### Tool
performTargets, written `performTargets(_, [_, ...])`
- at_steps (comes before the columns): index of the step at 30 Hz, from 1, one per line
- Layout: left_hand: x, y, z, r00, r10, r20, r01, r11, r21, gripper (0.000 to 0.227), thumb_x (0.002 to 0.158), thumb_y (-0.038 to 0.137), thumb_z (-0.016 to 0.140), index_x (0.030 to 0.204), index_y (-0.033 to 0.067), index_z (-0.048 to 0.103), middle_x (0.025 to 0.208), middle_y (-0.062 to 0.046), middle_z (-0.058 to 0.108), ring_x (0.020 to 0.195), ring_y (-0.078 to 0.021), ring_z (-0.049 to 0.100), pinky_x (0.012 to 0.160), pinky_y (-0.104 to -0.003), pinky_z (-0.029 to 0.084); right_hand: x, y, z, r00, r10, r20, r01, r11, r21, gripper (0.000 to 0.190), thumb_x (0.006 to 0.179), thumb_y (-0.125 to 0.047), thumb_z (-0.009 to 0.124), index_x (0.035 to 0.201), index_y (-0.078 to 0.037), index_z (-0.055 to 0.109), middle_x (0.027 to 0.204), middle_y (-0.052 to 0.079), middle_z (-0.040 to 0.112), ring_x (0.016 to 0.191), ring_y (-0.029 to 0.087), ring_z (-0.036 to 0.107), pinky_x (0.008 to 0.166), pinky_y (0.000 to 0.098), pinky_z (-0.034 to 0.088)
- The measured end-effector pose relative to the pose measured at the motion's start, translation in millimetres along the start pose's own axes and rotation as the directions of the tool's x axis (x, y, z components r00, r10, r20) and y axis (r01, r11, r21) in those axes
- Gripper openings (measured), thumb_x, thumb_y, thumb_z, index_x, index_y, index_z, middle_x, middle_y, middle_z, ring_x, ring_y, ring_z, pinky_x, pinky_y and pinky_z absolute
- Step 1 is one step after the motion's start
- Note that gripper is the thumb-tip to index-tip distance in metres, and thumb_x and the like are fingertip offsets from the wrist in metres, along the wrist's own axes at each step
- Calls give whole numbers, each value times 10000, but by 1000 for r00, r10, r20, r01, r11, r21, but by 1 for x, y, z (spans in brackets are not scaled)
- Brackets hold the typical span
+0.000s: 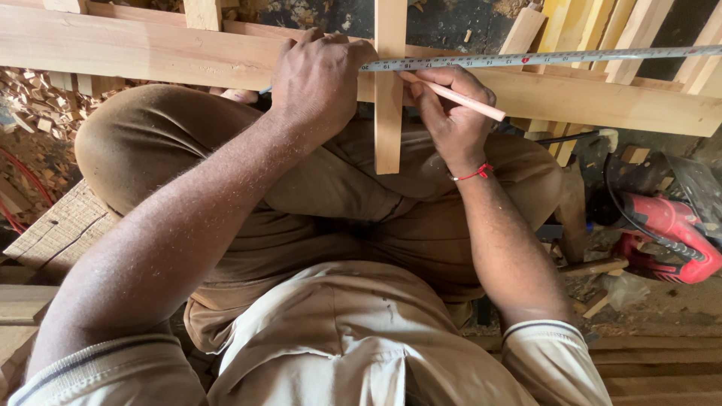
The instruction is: The person measures and marks wooden planks with a pencil and tape measure, then cuts them using a circular saw. The person fits the cut pieces into a wooden frame structure, checks alignment, and repeats the process to add more components to the frame.
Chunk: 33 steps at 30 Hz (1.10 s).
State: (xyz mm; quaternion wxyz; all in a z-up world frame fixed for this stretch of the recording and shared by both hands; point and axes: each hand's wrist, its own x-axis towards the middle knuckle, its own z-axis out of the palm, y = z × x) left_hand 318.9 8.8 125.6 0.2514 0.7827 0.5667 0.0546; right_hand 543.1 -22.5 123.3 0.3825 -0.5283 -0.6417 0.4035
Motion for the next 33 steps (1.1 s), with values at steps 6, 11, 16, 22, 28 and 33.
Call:
performTargets(6, [1,1,2,1000,-9,-4,9,1000,-3,499,843,-28,629,1255,235,727,1011,-111,719,1023,-301,674,816,-494,530,2,-4,1,999,-53,7,53,998,-29,74,1013,55,709,1081,28,697,1034,127,776,927,166,758,842,291,635])
performTargets(11, [2,0,3,1000,-3,2,3,1000,26,485,821,-4,643,1244,220,726,1014,-107,718,1038,-301,669,818,-483,531,3,-5,2,999,-49,-1,49,997,-55,81,1002,64,717,1075,34,700,1025,127,775,930,172,757,850,297,629])
performTargets(16, [1,-2,4,1000,9,15,-9,1000,20,480,852,3,634,1269,224,721,1003,-118,707,1021,-306,657,819,-480,522,3,-5,2,999,-30,14,31,999,-29,86,1002,72,681,1077,33,700,1044,126,777,938,170,754,851,295,631])
performTargets(22, [0,-2,5,999,19,-31,-19,1000,10,475,828,9,641,1240,229,729,1012,-97,712,1028,-297,657,814,-477,521,2,-5,2,1000,-24,5,25,999,-45,63,1005,60,696,1062,32,699,989,113,758,893,157,740,810,285,616])
performTargets(28, [0,-2,4,999,24,-26,-23,1000,11,498,824,-4,630,1261,215,722,992,-111,713,996,-308,667,772,-478,519,2,-4,1,1000,-2,13,3,999,-53,35,1012,30,709,1045,25,697,946,97,747,843,136,734,760,269,606])
performTargets(33, [0,0,2,1000,13,-2,-13,1000,-3,498,848,-10,613,1279,218,715,983,-103,721,986,-304,674,787,-481,520,1,-3,1,1000,0,14,0,999,-41,21,1014,22,704,1035,26,702,954,97,762,832,121,717,744,263,593])
